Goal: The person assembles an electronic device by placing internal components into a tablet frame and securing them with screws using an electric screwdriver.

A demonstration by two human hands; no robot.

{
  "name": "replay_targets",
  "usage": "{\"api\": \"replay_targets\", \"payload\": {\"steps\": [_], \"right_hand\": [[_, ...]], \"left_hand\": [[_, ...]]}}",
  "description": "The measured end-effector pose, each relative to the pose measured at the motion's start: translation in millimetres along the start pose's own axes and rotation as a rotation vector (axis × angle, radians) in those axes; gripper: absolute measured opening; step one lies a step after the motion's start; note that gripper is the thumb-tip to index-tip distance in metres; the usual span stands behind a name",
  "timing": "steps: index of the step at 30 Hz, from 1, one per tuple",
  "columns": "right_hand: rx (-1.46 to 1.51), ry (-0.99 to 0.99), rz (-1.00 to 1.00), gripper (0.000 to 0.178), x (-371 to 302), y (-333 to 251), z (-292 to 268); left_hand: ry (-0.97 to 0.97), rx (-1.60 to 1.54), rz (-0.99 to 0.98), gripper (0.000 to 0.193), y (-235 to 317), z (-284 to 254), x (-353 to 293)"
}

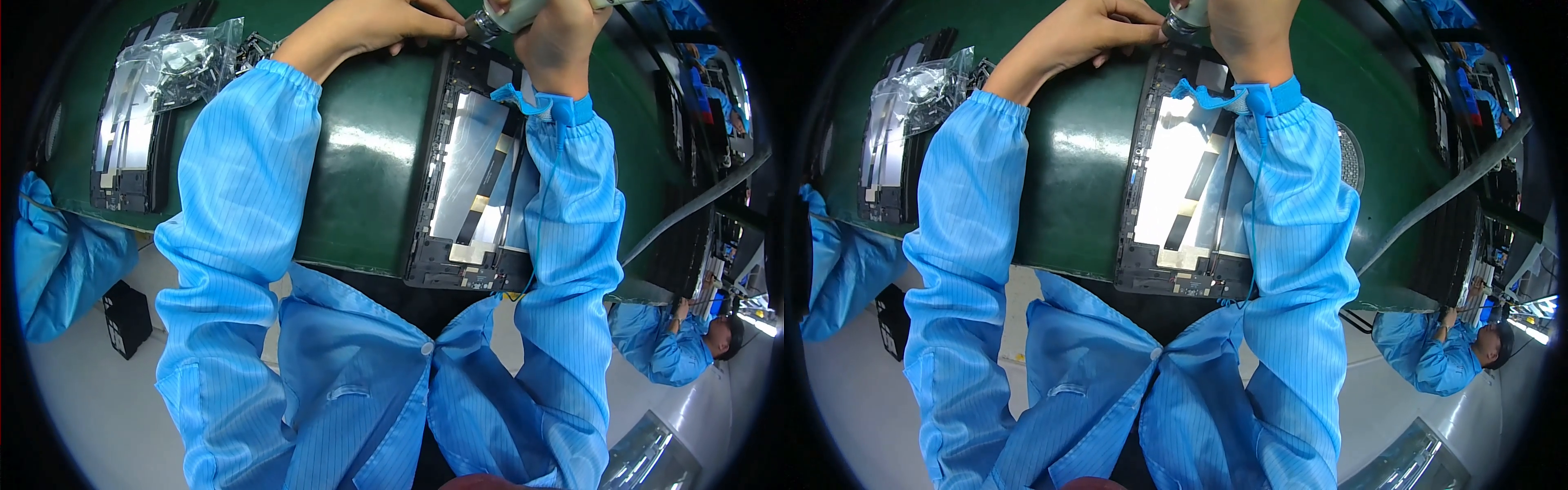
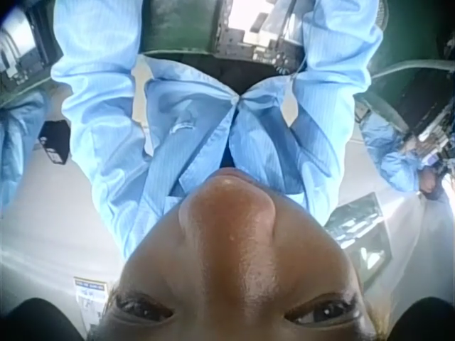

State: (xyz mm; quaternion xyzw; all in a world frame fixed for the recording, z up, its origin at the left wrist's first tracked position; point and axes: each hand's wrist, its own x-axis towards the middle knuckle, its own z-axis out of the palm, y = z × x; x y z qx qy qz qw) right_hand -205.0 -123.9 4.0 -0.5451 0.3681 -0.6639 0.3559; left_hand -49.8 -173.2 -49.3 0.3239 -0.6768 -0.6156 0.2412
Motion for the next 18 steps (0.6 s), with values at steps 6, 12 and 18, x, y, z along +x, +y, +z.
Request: {"api": "replay_targets", "payload": {"steps": [6,12,18], "right_hand": [[0.018,0.010,0.009,0.020,0.4,0.8,0.4],[-0.013,0.026,0.012,0.020,0.6,-0.8,3.0],[-0.025,-0.003,0.002,0.015,0.1,-0.5,3.9]], "left_hand": [[-0.004,0.007,0.021,0.016,-1.4,-0.3,1.3],[-0.009,-0.015,0.021,0.016,-0.7,-1.3,0.8],[-0.008,0.002,0.022,0.016,-2.9,-1.5,1.6]]}}
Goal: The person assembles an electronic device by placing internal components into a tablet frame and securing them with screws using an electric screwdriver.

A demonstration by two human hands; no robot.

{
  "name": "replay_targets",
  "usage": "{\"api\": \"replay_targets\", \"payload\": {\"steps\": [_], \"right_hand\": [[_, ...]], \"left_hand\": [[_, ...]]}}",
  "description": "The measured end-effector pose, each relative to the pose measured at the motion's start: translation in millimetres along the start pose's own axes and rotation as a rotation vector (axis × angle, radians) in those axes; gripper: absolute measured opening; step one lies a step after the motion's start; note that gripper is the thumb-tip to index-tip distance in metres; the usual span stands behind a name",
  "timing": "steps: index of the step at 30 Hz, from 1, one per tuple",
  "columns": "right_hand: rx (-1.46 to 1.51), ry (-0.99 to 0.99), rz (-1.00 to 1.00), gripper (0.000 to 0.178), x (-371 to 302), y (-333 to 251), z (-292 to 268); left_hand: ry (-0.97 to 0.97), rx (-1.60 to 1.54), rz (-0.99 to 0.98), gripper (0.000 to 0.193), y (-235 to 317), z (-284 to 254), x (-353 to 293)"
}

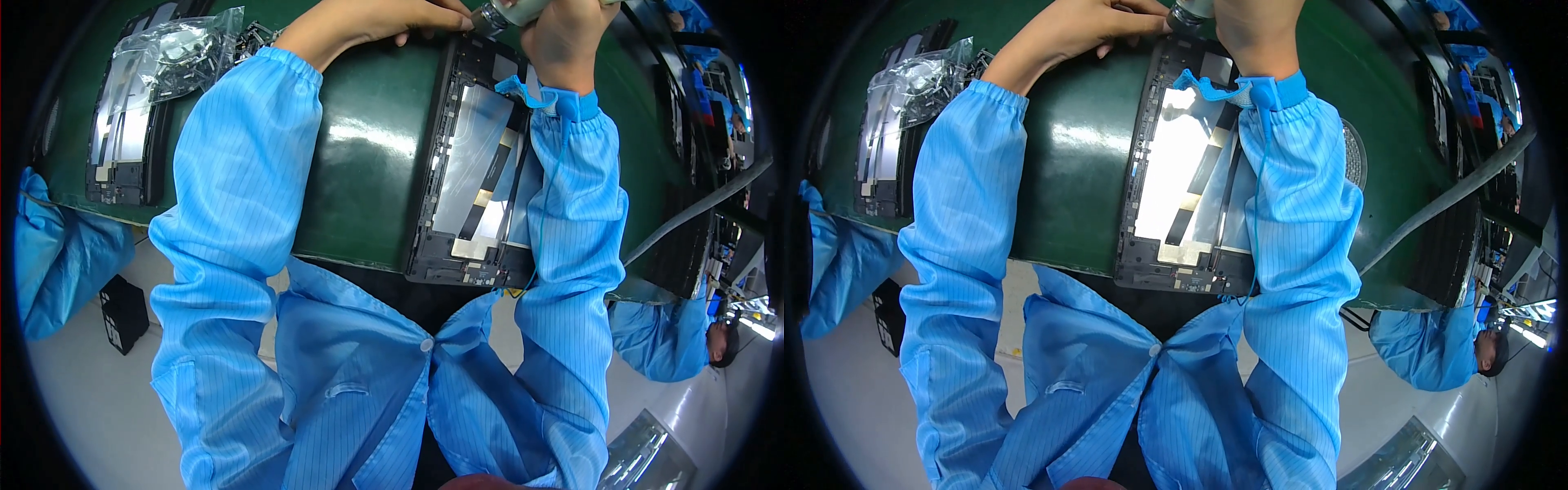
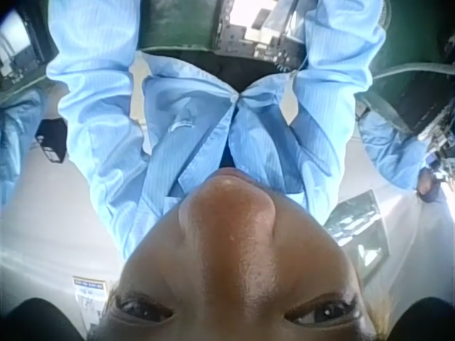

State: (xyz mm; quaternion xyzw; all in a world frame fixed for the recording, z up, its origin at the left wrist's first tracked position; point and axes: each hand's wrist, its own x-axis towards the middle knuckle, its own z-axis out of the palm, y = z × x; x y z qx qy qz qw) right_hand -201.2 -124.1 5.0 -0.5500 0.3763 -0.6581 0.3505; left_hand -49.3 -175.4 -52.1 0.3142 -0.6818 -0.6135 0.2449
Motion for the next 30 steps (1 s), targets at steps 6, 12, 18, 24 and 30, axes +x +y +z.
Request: {"api": "replay_targets", "payload": {"steps": [6,12,18,24,30], "right_hand": [[-0.017,-0.115,-0.015,0.014,-1,3,-9],[-0.009,-0.108,-0.017,0.013,-5,13,2],[0.168,-0.071,-0.014,0.015,6,3,-2],[-0.019,-0.045,-0.103,0.015,7,16,-8],[-0.032,-0.021,-0.024,0.020,-3,-11,-14]], "left_hand": [[0.008,0.038,0.005,0.016,3,5,-3],[0.014,0.060,-0.029,0.017,-9,1,-8],[0.092,0.167,0.096,0.026,-5,0,2],[0.503,0.470,0.076,0.041,-5,29,-40],[0.468,0.918,-0.236,0.087,39,134,-116]]}}
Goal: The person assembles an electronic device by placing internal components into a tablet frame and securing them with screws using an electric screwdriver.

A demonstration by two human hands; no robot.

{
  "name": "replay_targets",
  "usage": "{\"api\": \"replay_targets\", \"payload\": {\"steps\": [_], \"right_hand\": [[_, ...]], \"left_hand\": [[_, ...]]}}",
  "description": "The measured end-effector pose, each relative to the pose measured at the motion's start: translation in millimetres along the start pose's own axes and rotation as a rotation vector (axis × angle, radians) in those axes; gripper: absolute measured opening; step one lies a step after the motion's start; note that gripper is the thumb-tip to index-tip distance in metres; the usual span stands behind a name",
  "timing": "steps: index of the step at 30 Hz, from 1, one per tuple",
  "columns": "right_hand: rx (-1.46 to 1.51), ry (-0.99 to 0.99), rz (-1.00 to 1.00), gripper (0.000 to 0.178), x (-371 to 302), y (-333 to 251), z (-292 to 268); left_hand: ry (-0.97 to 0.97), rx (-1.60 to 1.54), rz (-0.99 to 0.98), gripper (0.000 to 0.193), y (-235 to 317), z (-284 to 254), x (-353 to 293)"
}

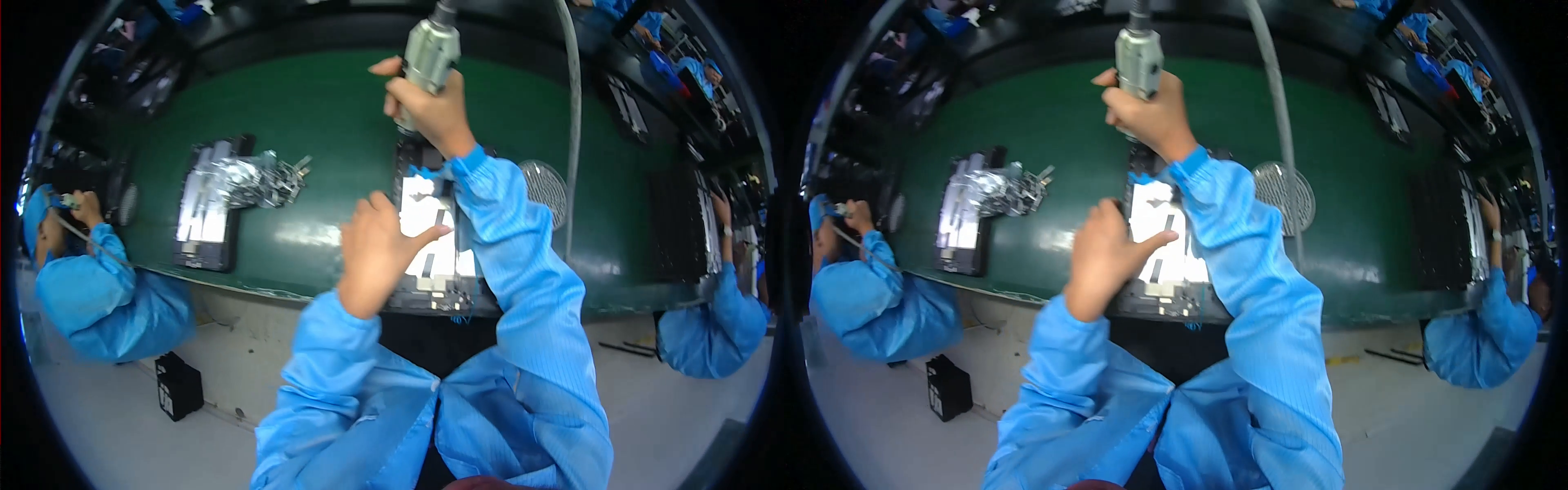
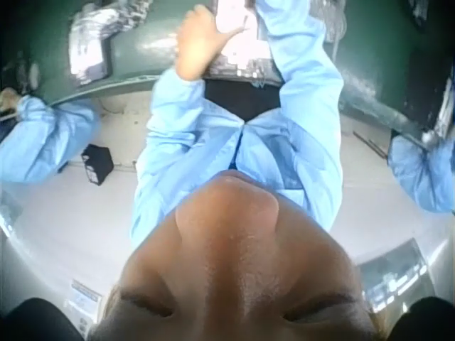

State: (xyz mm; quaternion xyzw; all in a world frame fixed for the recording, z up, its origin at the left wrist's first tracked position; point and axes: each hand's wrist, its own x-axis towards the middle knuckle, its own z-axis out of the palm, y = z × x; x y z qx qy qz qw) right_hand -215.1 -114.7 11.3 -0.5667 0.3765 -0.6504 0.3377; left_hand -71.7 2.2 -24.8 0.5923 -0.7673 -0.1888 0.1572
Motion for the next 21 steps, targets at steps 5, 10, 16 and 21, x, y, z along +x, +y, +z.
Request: {"api": "replay_targets", "payload": {"steps": [5,10,16,21], "right_hand": [[-0.099,0.088,-0.035,0.022,-10,-49,-55],[-0.196,0.138,0.055,0.022,-41,-81,-119],[-0.338,0.274,0.078,0.021,-70,-98,-179],[-0.349,0.353,0.120,0.023,-75,-104,-190]], "left_hand": [[-0.091,-0.159,-0.030,0.083,-3,10,11],[-0.047,-0.589,-0.168,0.068,-12,21,12],[0.003,-0.662,0.008,0.056,-10,-1,65],[-0.078,-0.779,-0.038,0.029,-19,-28,197]]}}
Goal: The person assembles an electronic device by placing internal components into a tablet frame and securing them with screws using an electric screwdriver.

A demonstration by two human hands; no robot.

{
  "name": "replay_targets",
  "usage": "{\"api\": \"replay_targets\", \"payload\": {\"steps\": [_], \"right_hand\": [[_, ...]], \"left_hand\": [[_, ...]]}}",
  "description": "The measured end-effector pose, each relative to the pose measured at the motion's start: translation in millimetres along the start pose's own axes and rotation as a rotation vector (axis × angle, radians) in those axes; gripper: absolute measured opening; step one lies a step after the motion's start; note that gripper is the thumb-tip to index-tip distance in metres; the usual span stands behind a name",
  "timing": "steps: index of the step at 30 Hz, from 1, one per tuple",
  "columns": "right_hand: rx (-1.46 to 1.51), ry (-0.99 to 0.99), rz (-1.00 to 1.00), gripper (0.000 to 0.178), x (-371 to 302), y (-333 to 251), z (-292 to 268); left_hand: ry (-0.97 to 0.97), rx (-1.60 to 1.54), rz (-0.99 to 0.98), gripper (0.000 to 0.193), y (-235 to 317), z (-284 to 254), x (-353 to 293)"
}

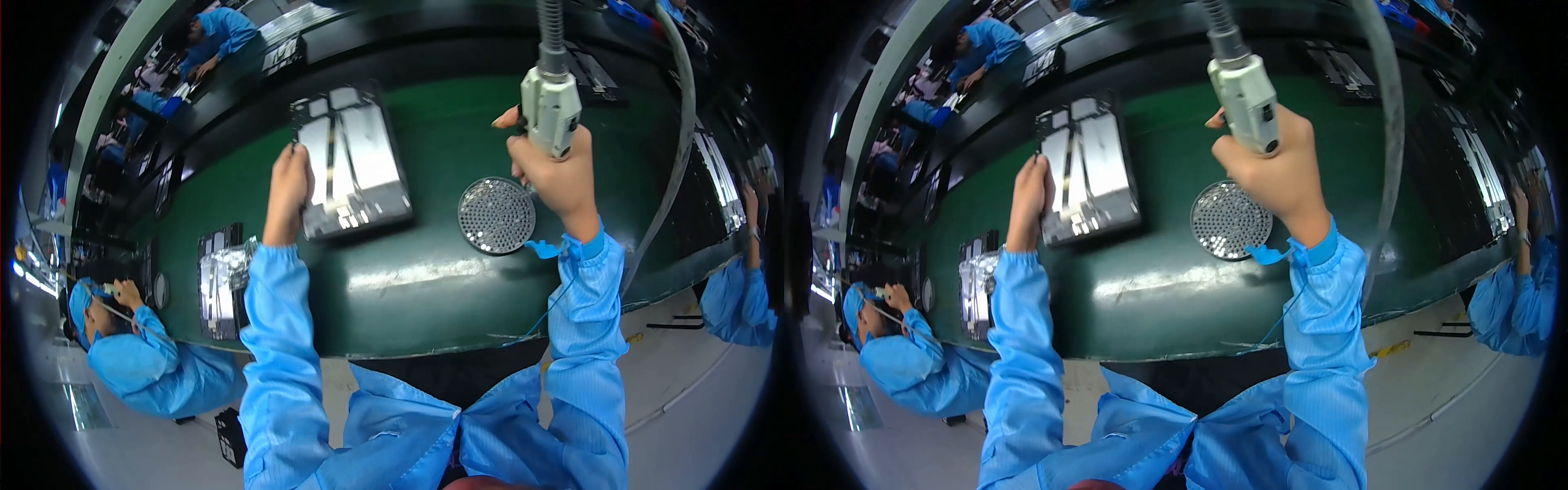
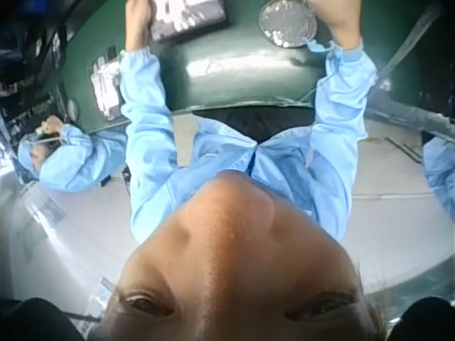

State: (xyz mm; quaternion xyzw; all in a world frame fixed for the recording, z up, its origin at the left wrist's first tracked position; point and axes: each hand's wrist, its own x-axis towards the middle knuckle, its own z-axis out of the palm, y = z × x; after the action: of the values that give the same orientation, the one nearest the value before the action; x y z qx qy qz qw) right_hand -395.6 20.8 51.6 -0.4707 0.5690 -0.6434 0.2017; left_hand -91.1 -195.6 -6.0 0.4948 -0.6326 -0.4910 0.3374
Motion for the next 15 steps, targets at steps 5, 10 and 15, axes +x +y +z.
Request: {"api": "replay_targets", "payload": {"steps": [5,10,15], "right_hand": [[-0.049,0.058,-0.231,0.020,5,18,3],[-0.040,0.165,-0.272,0.019,6,29,-1],[-0.180,0.092,-0.468,0.030,12,40,-10]], "left_hand": [[-0.032,-0.089,0.092,0.029,-36,-7,155],[0.023,0.084,0.047,0.030,-60,19,239],[0.517,1.174,0.022,0.038,-26,70,263]]}}
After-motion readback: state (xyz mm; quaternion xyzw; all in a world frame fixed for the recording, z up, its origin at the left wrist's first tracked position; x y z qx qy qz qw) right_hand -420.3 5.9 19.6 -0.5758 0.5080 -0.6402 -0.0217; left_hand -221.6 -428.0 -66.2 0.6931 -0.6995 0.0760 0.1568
